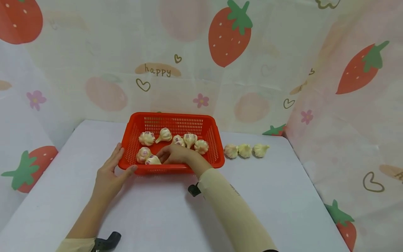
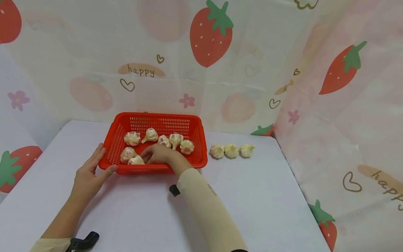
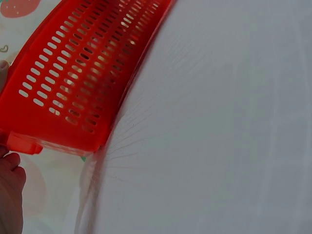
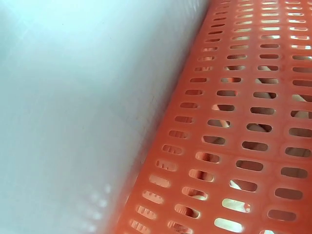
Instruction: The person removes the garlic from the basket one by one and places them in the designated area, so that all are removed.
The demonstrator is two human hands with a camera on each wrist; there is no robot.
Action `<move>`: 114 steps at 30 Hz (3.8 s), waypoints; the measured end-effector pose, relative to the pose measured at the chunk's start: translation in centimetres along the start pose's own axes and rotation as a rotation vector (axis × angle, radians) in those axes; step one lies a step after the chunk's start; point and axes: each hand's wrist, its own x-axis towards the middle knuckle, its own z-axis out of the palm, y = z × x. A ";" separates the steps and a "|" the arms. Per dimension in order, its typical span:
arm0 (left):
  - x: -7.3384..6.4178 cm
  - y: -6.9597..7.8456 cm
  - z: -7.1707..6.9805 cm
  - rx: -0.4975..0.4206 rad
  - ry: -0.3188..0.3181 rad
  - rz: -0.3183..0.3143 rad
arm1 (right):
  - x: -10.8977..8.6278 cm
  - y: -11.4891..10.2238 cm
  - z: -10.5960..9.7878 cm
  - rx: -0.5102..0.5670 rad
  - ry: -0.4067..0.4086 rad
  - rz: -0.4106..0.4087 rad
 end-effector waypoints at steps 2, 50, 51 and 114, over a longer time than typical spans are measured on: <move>0.0 0.0 0.0 -0.002 -0.003 -0.002 | 0.1 0.0 0.0 -0.005 -0.004 -0.008; 0.1 -0.7 0.1 -0.011 0.007 0.010 | -2.4 -0.3 -1.6 0.048 0.379 -0.102; 0.1 -0.7 0.1 -0.009 0.006 0.011 | -2.7 -0.3 -1.7 0.052 0.395 -0.108; 0.1 -0.4 0.2 -0.007 0.008 0.002 | -20.7 8.1 -4.9 0.041 1.081 -0.175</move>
